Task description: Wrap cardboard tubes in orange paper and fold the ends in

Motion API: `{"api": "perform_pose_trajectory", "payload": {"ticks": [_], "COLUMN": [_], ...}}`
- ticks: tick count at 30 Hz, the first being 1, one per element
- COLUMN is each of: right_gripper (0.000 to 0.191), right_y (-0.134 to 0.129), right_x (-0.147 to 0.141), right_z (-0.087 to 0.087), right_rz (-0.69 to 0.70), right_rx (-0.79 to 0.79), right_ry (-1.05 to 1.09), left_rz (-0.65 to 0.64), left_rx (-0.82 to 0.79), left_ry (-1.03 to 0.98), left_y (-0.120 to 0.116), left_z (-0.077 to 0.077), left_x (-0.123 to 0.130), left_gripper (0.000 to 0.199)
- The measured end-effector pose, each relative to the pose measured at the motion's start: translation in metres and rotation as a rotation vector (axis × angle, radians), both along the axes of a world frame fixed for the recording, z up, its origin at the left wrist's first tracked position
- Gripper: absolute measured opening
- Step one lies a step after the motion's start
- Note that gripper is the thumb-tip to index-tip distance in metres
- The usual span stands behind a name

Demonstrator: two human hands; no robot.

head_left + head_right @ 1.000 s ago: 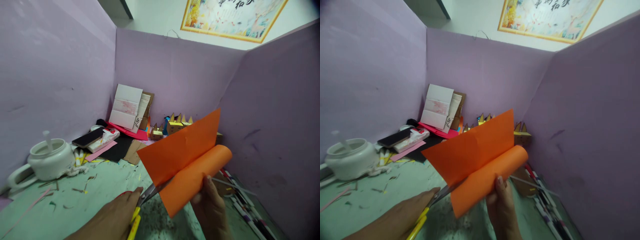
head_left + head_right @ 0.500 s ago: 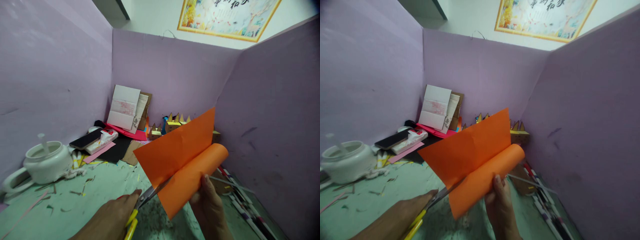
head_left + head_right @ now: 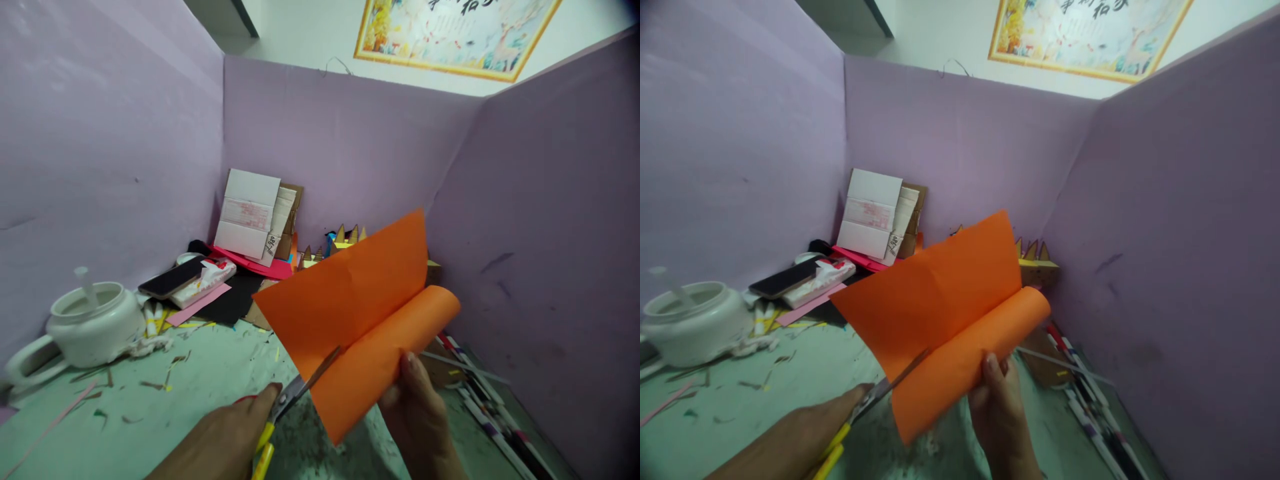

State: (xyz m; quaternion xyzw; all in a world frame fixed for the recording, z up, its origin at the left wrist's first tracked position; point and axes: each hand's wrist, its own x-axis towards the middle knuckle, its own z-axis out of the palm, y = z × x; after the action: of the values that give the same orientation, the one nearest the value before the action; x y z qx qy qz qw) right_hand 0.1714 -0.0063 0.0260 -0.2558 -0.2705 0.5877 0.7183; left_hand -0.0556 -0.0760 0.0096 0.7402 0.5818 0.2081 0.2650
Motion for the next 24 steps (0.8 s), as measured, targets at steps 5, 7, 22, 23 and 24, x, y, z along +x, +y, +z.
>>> {"api": "perform_pose_trajectory", "payload": {"ticks": [5, 7, 22, 23, 24], "right_gripper": [0.027, 0.023, 0.017, 0.017, 0.019], "right_y": [-0.004, -0.005, -0.004, -0.004, -0.005], "right_x": [-0.003, -0.004, -0.004, -0.004, -0.003], "right_z": [0.0, -0.001, -0.001, -0.002, -0.004], "right_rz": [0.069, 0.107, 0.18, 0.18, 0.184], "right_rx": [0.05, 0.102, 0.183, 0.18, 0.178], "right_ry": [-0.071, -0.078, -0.09, -0.095, -0.103], "left_rz": [0.062, 0.04, -0.057, -0.057, -0.045], "left_rx": [-0.014, -0.045, 0.018, 0.023, 0.023], "left_ry": [0.161, 0.197, 0.13, 0.118, 0.101], "left_y": [0.005, 0.008, -0.002, -0.002, -0.003], "left_z": [-0.01, -0.005, 0.015, 0.016, 0.018], "left_x": [0.007, 0.01, 0.002, 0.001, 0.001], "left_gripper": [0.073, 0.073, 0.051, 0.047, 0.044]}}
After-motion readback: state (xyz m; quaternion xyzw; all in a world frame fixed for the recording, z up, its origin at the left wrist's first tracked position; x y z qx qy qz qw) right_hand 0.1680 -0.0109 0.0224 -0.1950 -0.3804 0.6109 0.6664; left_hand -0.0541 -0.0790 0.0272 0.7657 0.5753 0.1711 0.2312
